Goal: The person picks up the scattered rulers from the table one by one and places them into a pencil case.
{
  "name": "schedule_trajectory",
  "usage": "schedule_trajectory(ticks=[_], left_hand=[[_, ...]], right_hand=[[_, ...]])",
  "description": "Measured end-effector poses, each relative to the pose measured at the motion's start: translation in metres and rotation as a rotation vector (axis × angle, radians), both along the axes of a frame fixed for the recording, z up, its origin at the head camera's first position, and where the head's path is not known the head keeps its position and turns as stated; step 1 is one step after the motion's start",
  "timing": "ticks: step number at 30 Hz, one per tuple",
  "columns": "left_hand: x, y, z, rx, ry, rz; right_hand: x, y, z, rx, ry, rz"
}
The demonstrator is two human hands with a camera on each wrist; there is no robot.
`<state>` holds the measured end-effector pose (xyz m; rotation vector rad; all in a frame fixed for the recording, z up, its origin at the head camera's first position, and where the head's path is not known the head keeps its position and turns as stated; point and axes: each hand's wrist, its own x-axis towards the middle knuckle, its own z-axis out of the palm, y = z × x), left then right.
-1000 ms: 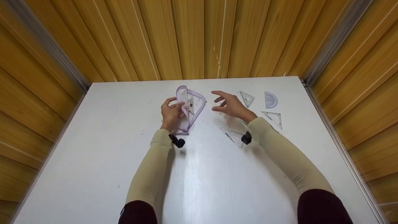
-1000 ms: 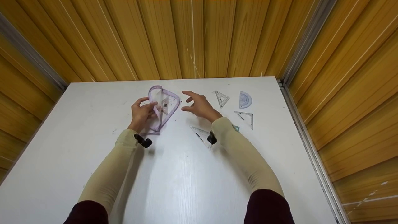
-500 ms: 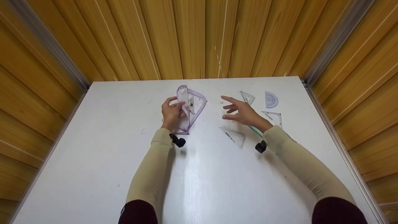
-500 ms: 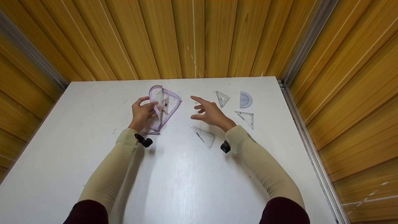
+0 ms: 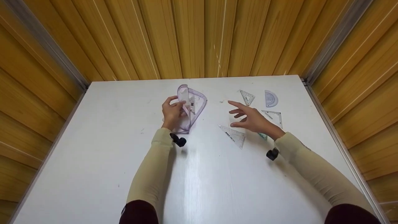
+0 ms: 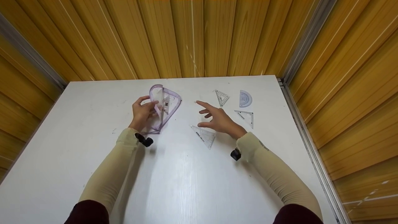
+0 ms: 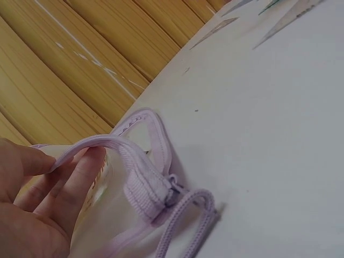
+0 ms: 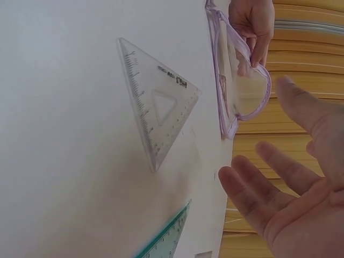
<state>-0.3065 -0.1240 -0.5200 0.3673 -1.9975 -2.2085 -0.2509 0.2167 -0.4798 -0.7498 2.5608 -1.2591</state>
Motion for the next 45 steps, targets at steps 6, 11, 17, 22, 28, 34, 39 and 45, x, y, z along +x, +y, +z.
schedule_trajectory(ticks=[6, 11, 17, 22, 28, 34, 39, 45], left_hand=[[0.0, 0.001, 0.001, -0.002, -0.005, 0.003], [0.0, 0.001, 0.001, 0.022, -0.016, -0.002], [0.0, 0.001, 0.001, 0.017, -0.013, -0.012], [0.001, 0.002, 0.002, 0.016, -0.012, -0.015], [0.001, 0.003, 0.002, 0.012, -0.017, -0.01], [0.0, 0.003, 0.001, 0.003, -0.017, -0.015], [0.001, 0.004, 0.001, 0.006, -0.02, -0.021], [0.001, 0.004, 0.002, 0.007, -0.021, -0.028]], right_hand=[[0.011, 0.011, -0.002, 0.014, 0.014, 0.005], [0.019, 0.018, -0.005, 0.059, 0.019, -0.005], [0.026, 0.022, -0.011, 0.08, 0.036, 0.001], [0.034, 0.02, -0.015, 0.084, 0.032, 0.041], [0.041, 0.015, -0.022, 0.114, 0.026, 0.056], [0.044, 0.011, -0.029, 0.165, 0.038, 0.037], [0.047, 0.008, -0.034, 0.203, 0.036, 0.023], [0.051, 0.006, -0.035, 0.206, 0.044, 0.009]])
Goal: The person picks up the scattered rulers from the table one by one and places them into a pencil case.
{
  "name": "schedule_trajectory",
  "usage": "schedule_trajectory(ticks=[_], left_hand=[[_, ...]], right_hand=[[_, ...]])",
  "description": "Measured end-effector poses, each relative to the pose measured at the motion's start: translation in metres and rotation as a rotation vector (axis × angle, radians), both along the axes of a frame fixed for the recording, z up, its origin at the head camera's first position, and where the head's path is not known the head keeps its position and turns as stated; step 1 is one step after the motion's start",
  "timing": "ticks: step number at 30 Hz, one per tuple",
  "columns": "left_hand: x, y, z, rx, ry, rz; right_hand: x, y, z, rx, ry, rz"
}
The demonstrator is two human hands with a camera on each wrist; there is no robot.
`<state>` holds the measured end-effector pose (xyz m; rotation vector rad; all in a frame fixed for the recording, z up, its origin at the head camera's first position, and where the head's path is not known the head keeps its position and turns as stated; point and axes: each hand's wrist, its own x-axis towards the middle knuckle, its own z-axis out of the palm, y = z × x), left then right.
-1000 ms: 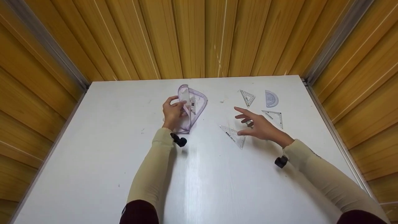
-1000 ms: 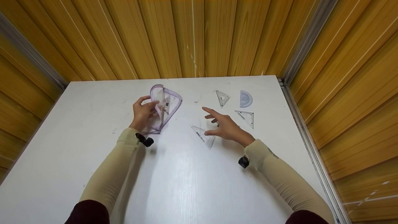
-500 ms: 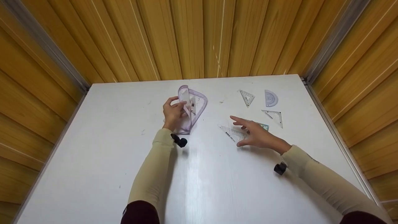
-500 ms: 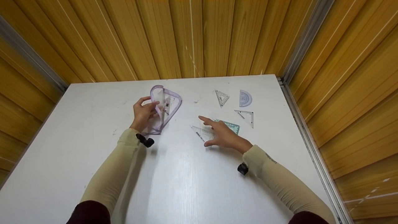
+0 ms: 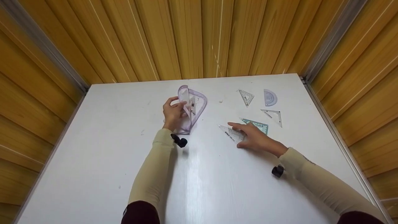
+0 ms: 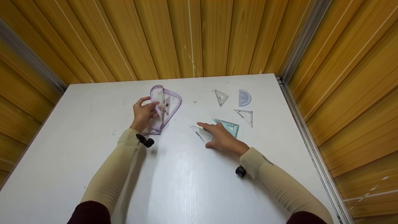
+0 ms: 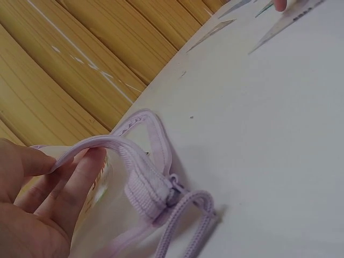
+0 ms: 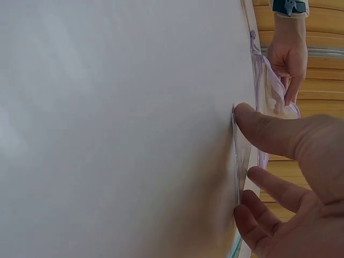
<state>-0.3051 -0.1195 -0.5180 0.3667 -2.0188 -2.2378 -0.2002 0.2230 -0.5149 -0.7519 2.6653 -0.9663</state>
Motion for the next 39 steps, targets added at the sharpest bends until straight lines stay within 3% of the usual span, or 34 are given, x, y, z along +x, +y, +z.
schedule_trajectory(ticks=[7, 18, 24, 31, 39], left_hand=[[-0.001, 0.001, -0.002, -0.026, 0.031, 0.014], [-0.001, 0.0, -0.003, -0.038, -0.003, 0.015], [-0.002, 0.0, -0.004, -0.033, 0.003, 0.017], [-0.002, 0.001, -0.003, -0.035, 0.01, 0.015], [0.0, 0.002, -0.004, -0.023, 0.04, 0.002]], right_hand=[[0.0, 0.0, -0.002, -0.005, 0.034, 0.013], [-0.003, -0.004, -0.003, 0.042, 0.073, -0.002], [-0.007, -0.006, 0.002, 0.096, 0.122, 0.042], [-0.012, -0.008, 0.007, 0.109, 0.05, 0.036], [-0.017, -0.009, 0.014, 0.127, 0.031, 0.05]])
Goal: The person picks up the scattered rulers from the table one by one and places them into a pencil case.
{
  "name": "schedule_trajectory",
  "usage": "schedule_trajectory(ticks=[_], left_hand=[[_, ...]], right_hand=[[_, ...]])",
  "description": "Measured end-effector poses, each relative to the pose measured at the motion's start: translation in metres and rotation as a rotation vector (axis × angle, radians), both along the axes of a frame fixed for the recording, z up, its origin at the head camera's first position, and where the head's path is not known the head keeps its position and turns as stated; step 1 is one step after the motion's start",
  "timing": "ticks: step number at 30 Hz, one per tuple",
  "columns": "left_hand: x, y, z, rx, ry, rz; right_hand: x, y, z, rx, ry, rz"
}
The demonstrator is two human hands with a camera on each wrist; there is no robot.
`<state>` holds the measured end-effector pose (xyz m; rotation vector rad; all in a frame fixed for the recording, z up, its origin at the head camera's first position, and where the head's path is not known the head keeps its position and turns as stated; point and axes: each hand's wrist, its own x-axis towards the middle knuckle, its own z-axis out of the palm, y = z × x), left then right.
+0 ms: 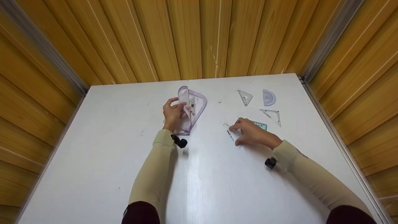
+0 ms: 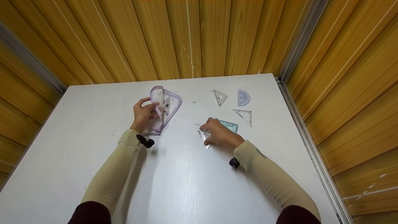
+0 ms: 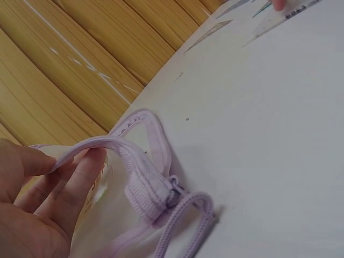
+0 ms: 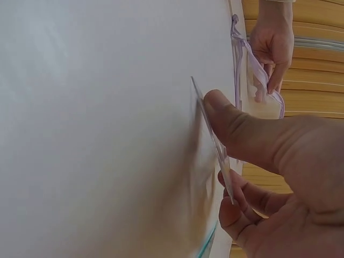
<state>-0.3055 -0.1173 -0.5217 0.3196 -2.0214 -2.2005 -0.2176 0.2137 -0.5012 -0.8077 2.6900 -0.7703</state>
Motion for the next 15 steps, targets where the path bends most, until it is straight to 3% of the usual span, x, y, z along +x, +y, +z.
schedule_trajectory(ticks=[9, 15], left_hand=[[0.001, 0.002, 0.001, -0.026, -0.015, 0.011], [0.002, 0.002, 0.002, -0.012, -0.01, 0.016]], right_hand=[[-0.01, -0.002, 0.012, 0.044, 0.003, 0.093], [-0.013, 0.002, 0.019, 0.029, -0.05, 0.112]])
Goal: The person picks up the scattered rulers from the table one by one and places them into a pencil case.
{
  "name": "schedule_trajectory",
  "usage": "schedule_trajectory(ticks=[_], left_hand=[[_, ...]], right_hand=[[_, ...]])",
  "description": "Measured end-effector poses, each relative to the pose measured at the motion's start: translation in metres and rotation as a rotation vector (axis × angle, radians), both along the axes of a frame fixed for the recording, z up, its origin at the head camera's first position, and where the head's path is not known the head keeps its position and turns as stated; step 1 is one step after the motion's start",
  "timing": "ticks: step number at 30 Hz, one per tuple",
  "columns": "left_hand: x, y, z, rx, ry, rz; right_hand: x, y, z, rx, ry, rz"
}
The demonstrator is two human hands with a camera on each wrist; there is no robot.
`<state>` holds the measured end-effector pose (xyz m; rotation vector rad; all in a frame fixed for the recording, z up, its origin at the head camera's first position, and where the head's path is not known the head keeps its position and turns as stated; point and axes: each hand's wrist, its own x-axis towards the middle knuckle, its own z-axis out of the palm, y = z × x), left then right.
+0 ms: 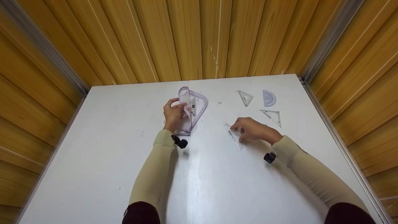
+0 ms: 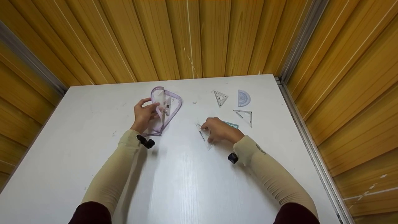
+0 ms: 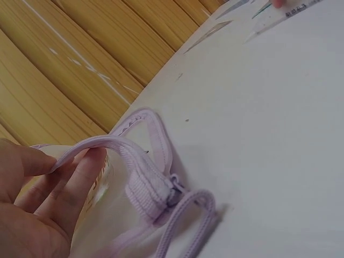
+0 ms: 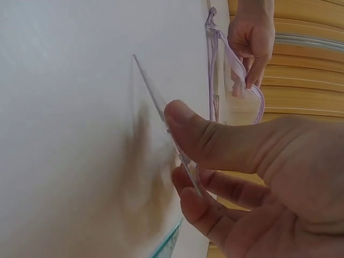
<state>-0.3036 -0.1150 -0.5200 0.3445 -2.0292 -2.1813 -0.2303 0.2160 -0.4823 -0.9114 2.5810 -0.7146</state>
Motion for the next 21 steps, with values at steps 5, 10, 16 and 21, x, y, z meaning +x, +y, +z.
schedule_trajectory(ticks=[5, 10, 16, 21], left_hand=[[0.0, 0.0, 0.0, 0.001, 0.002, 0.001], [0.0, 0.0, 0.0, -0.008, -0.001, -0.004], [0.0, 0.0, -0.001, 0.01, -0.01, -0.009], [-0.001, 0.001, -0.002, 0.012, -0.011, -0.006]], right_hand=[[-0.003, 0.003, 0.004, 0.001, -0.048, -0.022], [-0.004, 0.006, 0.006, -0.008, -0.05, -0.046], [-0.005, 0.011, 0.005, -0.013, -0.004, -0.058], [-0.007, 0.014, 0.004, -0.047, -0.002, -0.107]])
